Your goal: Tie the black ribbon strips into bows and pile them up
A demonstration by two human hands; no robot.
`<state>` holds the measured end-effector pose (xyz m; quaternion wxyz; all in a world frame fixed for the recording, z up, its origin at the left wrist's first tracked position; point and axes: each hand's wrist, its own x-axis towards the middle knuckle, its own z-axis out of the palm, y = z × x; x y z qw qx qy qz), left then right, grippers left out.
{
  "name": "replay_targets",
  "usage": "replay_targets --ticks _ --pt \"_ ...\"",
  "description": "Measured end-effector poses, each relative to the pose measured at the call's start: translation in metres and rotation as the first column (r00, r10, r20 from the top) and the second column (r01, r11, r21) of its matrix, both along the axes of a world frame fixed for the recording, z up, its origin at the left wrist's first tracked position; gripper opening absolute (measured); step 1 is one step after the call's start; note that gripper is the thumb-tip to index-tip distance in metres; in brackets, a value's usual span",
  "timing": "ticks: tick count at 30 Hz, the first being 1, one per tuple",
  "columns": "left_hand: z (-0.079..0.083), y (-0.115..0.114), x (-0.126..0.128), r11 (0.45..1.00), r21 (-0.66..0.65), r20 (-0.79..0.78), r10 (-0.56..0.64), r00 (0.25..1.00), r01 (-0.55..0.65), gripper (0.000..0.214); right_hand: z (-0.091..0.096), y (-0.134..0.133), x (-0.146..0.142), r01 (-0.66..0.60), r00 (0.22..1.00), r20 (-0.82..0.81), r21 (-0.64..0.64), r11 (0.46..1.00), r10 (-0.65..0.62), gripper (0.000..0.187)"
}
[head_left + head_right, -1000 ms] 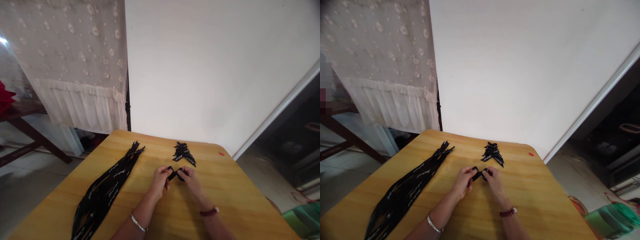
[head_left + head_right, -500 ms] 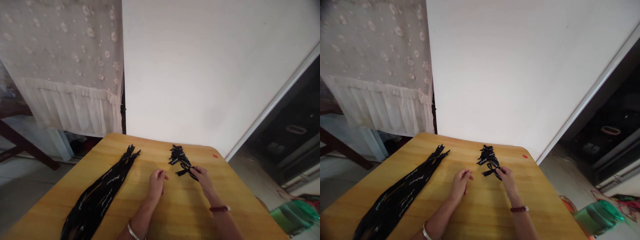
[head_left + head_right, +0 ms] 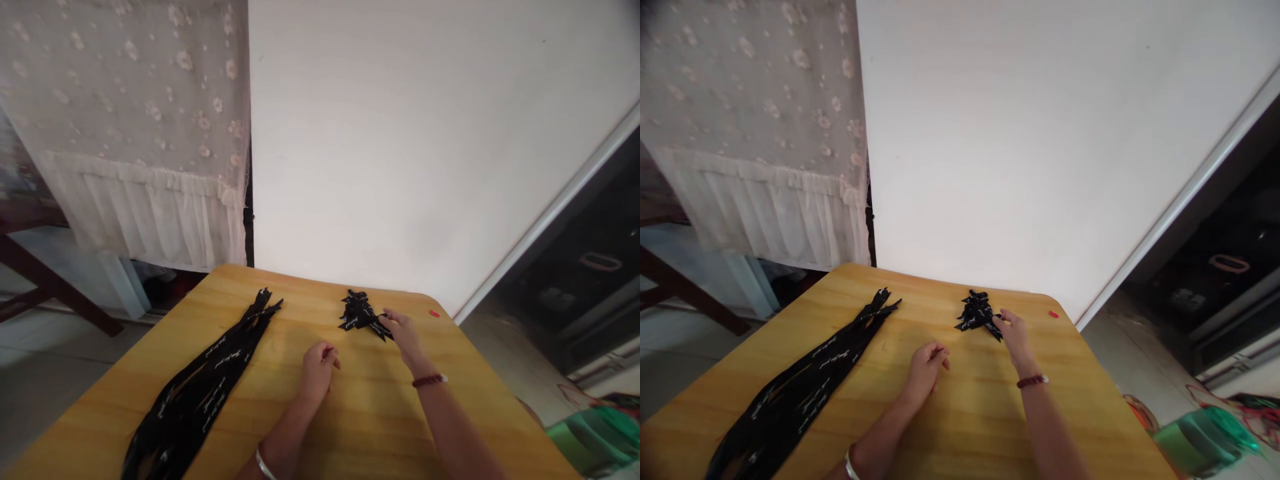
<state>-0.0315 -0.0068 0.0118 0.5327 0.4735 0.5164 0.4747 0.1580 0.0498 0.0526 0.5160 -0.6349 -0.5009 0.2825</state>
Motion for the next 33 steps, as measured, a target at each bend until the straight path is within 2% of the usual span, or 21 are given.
replay_targets --ticks 5,11,15,18,24,33 --pt "0.0 0.0 0.001 0.999 0.033 -0.054 -0.008 0.999 0.01 0.015 -0.009 0.023 -0.008 -0.025 0.999 0.03 -0.013 1.0 0.026 0.016" --pt "0.002 -0.001 0.002 0.999 0.023 -0.089 -0.03 0.996 0.032 0.016 -0.021 0.028 -0.014 -0.019 0.993 0.113 -0.04 0.999 0.024 0.018" --pt "0.002 -0.001 0.001 0.998 0.035 -0.146 -0.051 0.988 0.057 0.019 -0.022 0.024 -0.017 0.102 0.931 0.364 -0.181 0.978 -0.029 0.016" --pt "0.001 0.0 0.002 0.998 0.034 -0.183 -0.053 0.982 0.061 0.02 -0.021 0.023 -0.019 0.15 0.856 0.516 -0.274 0.95 0.014 0.018" --pt "0.002 0.0 0.002 0.998 0.026 -0.205 -0.055 0.977 0.062 0.02 -0.026 0.021 -0.018 0.161 0.812 0.584 -0.246 0.956 0.014 0.02" --pt "0.006 -0.001 0.001 0.998 0.014 -0.221 -0.061 0.973 0.066 0.02 -0.028 0.023 -0.016 0.18 0.803 0.595 -0.201 0.963 -0.026 0.021"
